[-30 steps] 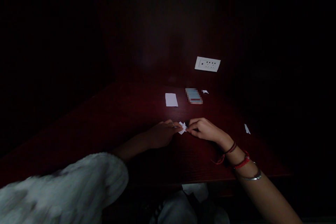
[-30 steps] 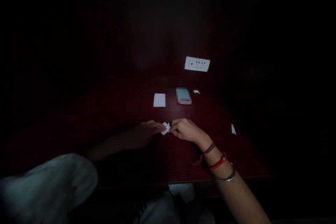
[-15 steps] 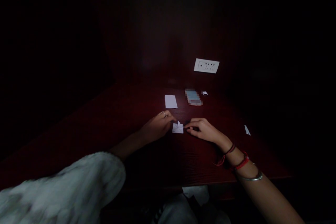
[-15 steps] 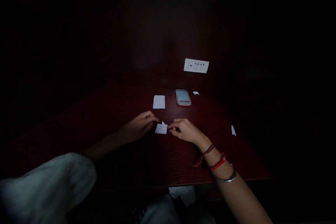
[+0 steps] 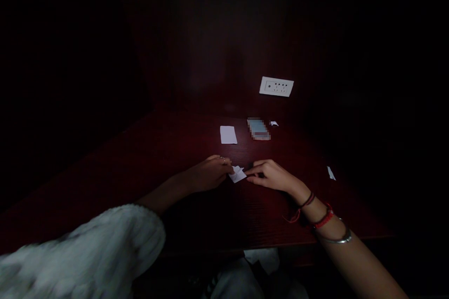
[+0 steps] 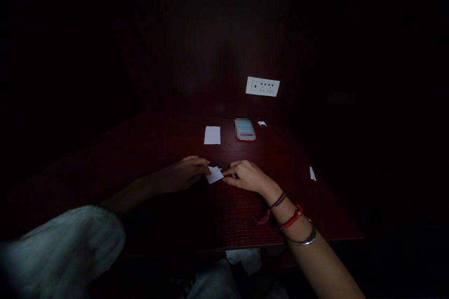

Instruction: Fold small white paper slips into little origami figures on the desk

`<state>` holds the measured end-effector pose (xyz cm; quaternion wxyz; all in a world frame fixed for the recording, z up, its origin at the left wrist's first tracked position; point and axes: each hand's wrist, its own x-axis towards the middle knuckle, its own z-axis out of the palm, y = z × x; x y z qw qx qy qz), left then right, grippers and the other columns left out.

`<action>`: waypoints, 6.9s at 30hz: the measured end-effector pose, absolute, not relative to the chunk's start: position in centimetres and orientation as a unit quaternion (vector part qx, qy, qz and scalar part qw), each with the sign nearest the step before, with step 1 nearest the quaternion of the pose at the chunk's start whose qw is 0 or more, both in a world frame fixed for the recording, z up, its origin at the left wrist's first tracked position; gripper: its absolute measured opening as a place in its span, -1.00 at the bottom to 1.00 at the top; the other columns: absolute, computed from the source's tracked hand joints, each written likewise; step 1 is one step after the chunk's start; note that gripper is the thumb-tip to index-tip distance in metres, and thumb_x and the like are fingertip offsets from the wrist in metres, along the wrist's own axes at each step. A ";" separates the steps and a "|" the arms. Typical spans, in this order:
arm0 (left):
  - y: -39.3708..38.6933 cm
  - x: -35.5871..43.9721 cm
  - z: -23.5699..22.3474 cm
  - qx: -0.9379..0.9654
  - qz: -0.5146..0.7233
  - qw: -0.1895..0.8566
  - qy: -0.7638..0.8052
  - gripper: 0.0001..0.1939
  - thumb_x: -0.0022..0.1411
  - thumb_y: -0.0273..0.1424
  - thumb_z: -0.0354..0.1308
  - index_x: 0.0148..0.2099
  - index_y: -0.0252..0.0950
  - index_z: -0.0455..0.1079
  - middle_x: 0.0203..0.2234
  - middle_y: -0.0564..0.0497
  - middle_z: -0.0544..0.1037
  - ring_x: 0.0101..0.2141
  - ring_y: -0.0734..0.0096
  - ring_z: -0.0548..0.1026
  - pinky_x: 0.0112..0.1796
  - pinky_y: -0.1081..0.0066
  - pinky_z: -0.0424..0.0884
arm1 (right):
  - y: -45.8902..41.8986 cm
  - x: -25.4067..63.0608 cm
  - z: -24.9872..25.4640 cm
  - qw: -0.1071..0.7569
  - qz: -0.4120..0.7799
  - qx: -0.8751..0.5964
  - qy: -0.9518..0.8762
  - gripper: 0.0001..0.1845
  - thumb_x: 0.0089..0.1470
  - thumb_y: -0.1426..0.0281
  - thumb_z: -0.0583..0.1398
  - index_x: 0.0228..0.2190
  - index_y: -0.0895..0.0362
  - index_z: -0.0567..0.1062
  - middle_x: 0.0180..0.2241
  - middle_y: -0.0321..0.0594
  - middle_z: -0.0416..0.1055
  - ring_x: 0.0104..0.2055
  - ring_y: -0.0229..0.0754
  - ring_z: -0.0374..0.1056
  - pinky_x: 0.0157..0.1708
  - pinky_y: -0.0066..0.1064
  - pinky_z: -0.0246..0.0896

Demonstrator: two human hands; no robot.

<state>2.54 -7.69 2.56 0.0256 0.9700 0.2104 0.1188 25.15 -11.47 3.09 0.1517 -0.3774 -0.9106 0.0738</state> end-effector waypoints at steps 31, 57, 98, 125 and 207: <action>-8.9 3.2 3.0 0.978 0.106 -0.044 0.173 -0.65 0.12 -0.53 -0.10 -0.01 -0.23 0.16 -0.06 -0.08 0.18 -0.07 0.28 0.18 -0.11 0.30 0.13 | -10.6 24.6 2.6 0.233 0.124 -0.371 -0.890 -0.78 0.02 0.39 0.02 -0.37 0.18 0.44 -0.44 -0.22 0.33 -0.39 -0.32 0.23 -0.37 -0.52 0.09; -9.1 3.2 3.2 0.983 0.063 0.056 0.163 -0.46 -0.04 -0.72 -0.15 0.03 -0.32 0.11 0.01 -0.05 0.16 -0.01 0.42 0.16 -0.03 0.44 0.11 | -10.0 23.7 1.5 0.234 0.080 -0.495 -0.833 -0.91 -0.10 0.49 0.07 -0.56 0.21 0.36 -0.53 -0.25 0.26 -0.47 -0.34 0.17 -0.41 -0.52 0.05; -9.6 3.4 2.9 0.981 0.076 0.049 0.173 -0.42 -0.08 -0.69 -0.09 0.05 -0.32 0.08 0.02 -0.06 0.15 -0.03 0.38 0.19 -0.05 0.41 0.14 | -9.6 23.2 1.1 0.282 0.170 -0.544 -0.772 -0.92 -0.19 0.42 0.15 -0.57 0.19 0.39 -0.58 -0.32 0.31 -0.54 -0.38 0.19 -0.52 -0.56 0.05; -10.1 3.7 3.9 0.978 0.072 0.031 0.191 -0.55 -0.05 -0.66 -0.09 -0.07 -0.27 0.19 -0.10 0.00 0.23 -0.19 0.36 0.30 -0.16 0.39 0.22 | -11.8 24.3 3.5 0.077 -0.071 -0.383 -0.918 -0.72 0.03 0.49 -0.03 -0.23 0.07 0.37 -0.34 -0.25 0.31 -0.34 -0.30 0.25 -0.38 -0.52 0.05; -9.4 3.6 2.7 0.982 0.108 0.000 0.156 -0.47 -0.01 -0.65 -0.10 0.05 -0.29 0.03 -0.11 -0.11 0.21 -0.13 0.30 0.21 -0.14 0.32 0.16 | -11.0 23.5 2.4 0.238 0.171 -0.490 -0.821 -0.86 -0.17 0.51 0.10 -0.47 0.19 0.44 -0.61 -0.36 0.27 -0.58 -0.42 0.13 -0.53 -0.59 0.00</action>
